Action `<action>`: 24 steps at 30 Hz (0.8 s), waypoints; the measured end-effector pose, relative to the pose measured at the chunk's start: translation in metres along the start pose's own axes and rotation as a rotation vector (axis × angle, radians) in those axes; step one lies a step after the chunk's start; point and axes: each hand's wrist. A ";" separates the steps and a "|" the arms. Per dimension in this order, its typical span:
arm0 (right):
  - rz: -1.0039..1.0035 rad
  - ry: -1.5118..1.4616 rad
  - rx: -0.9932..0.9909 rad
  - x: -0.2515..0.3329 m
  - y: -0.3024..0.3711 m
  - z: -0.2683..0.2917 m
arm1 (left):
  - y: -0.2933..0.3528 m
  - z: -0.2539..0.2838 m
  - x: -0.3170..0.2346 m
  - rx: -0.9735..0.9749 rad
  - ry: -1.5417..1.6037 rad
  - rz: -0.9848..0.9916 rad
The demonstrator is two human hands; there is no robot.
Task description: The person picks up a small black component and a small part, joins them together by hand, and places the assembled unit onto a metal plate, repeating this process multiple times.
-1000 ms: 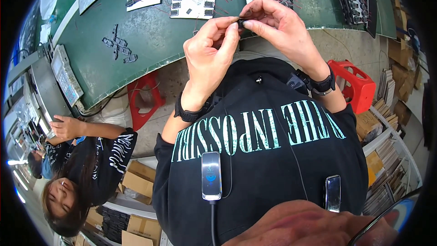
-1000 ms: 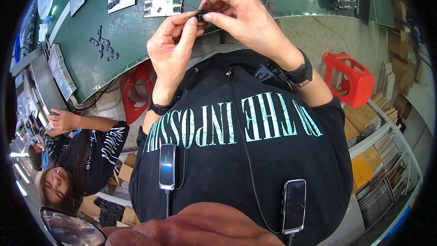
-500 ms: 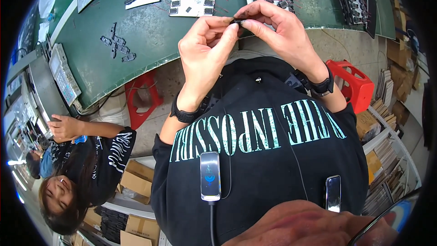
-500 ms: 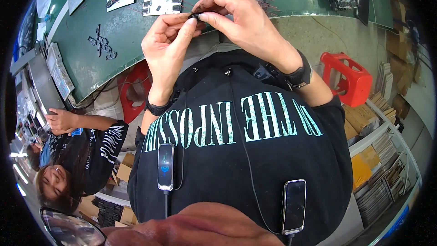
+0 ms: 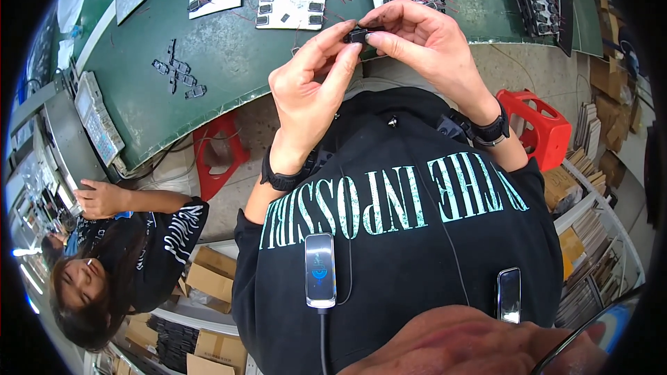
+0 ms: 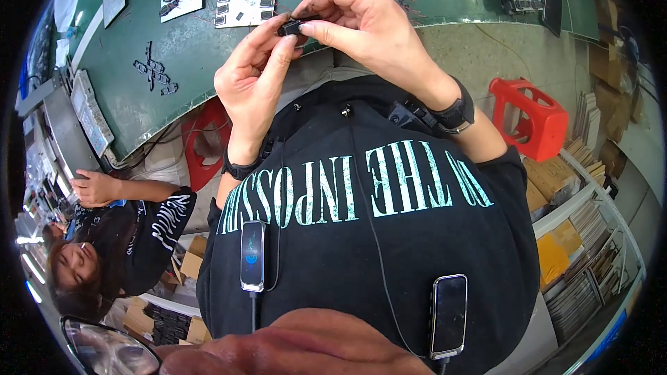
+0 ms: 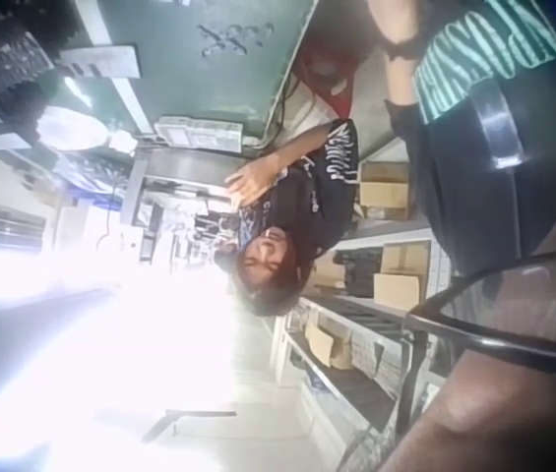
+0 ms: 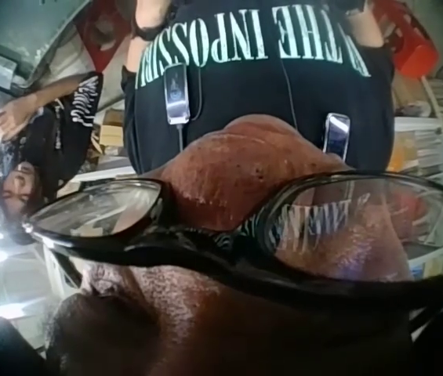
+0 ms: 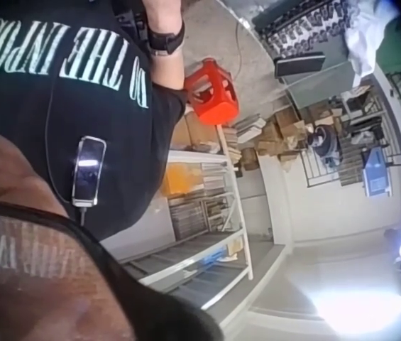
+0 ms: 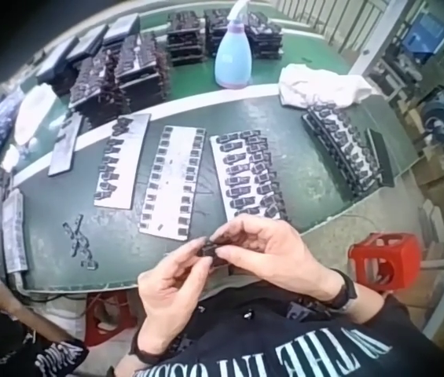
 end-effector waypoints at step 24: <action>0.146 0.365 -0.090 0.003 0.013 -0.004 | 0.002 -0.002 -0.007 0.039 0.178 0.209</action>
Point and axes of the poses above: each hand's wrist, its own y-axis away from the middle knuckle, its own z-axis out of the back of the hand, x = y × z, and after that the axes turned 11 degrees about -z, right-handed
